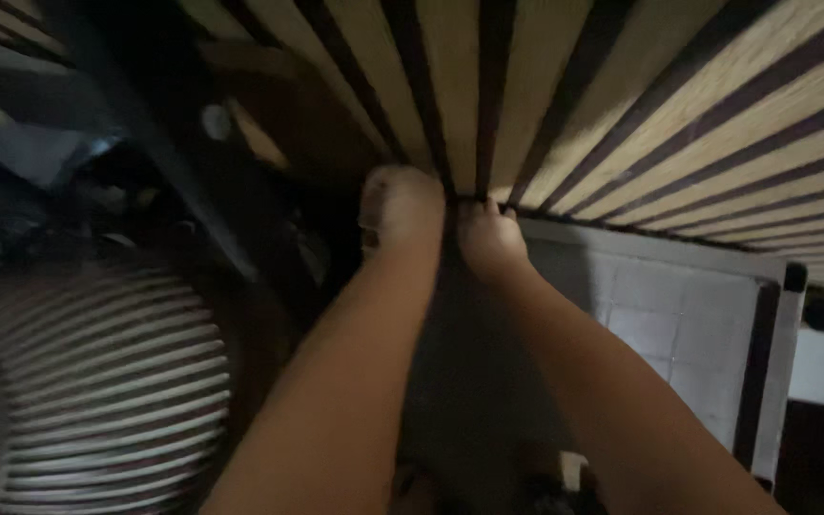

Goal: The person assembles a small wooden drawer unit by removing the top cover, opening drawers, and then reattaching the cover and side panels. The person handles the drawer unit, top cover, and side panels throughout the process.

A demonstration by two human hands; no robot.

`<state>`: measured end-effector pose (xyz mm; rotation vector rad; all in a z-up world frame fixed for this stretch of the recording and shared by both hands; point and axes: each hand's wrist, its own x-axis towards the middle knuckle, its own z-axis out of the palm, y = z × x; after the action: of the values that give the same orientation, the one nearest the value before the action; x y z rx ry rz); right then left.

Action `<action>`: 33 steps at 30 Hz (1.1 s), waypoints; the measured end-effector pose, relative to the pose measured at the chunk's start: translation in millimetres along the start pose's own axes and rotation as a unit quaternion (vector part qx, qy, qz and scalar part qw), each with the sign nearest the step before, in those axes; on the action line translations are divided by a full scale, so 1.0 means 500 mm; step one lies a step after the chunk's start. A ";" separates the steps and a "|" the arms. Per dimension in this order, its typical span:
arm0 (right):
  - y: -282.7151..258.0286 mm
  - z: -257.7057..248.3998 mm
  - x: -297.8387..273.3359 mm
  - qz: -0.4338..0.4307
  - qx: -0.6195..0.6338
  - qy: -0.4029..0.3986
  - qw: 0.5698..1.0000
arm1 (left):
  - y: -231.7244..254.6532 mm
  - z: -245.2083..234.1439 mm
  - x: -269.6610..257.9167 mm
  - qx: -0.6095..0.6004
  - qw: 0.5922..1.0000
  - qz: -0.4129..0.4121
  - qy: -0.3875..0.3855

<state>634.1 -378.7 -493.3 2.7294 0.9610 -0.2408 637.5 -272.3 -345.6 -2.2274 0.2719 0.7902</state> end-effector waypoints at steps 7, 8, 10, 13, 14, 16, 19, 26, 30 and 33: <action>-0.008 0.000 -0.025 0.075 0.081 0.059 0.992 | -0.016 -0.011 -0.042 -0.047 0.996 -0.049 0.065; -0.014 -0.009 -0.046 0.066 0.078 0.123 0.987 | -0.019 -0.014 -0.044 -0.055 0.994 -0.054 0.081; -0.036 -0.036 -0.106 0.055 0.128 0.201 0.970 | -0.028 -0.027 -0.049 -0.072 0.989 -0.066 0.115; -0.104 -0.074 -0.243 0.069 0.310 -0.030 0.948 | -0.034 -0.044 -0.077 -0.112 0.976 -0.082 0.165; -0.131 -0.082 -0.286 0.060 0.298 -0.067 0.950 | -0.032 -0.050 -0.092 -0.128 0.970 -0.087 0.190; -0.177 -0.086 -0.361 0.054 0.292 -0.078 0.952 | -0.020 -0.057 -0.136 -0.173 0.948 -0.097 0.248; -0.212 -0.083 -0.419 0.055 0.302 -0.017 0.951 | 0.001 -0.039 -0.240 -0.313 0.860 -0.109 0.387; -0.258 -0.073 -0.469 0.007 0.247 -0.086 0.965 | 0.104 0.129 -0.600 -0.621 0.668 -0.101 0.399; -0.301 -0.056 -0.482 0.010 0.177 -0.074 0.981 | 0.168 0.190 -0.633 -0.473 0.800 0.101 0.354; -0.309 -0.042 -0.481 0.034 0.186 -0.061 0.980 | 0.195 0.229 -0.591 -0.281 0.879 0.135 0.362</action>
<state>352.6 -398.7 -443.5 3.0292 0.8593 -0.6255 312.2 -272.5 -281.7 -3.0269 0.8108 0.1139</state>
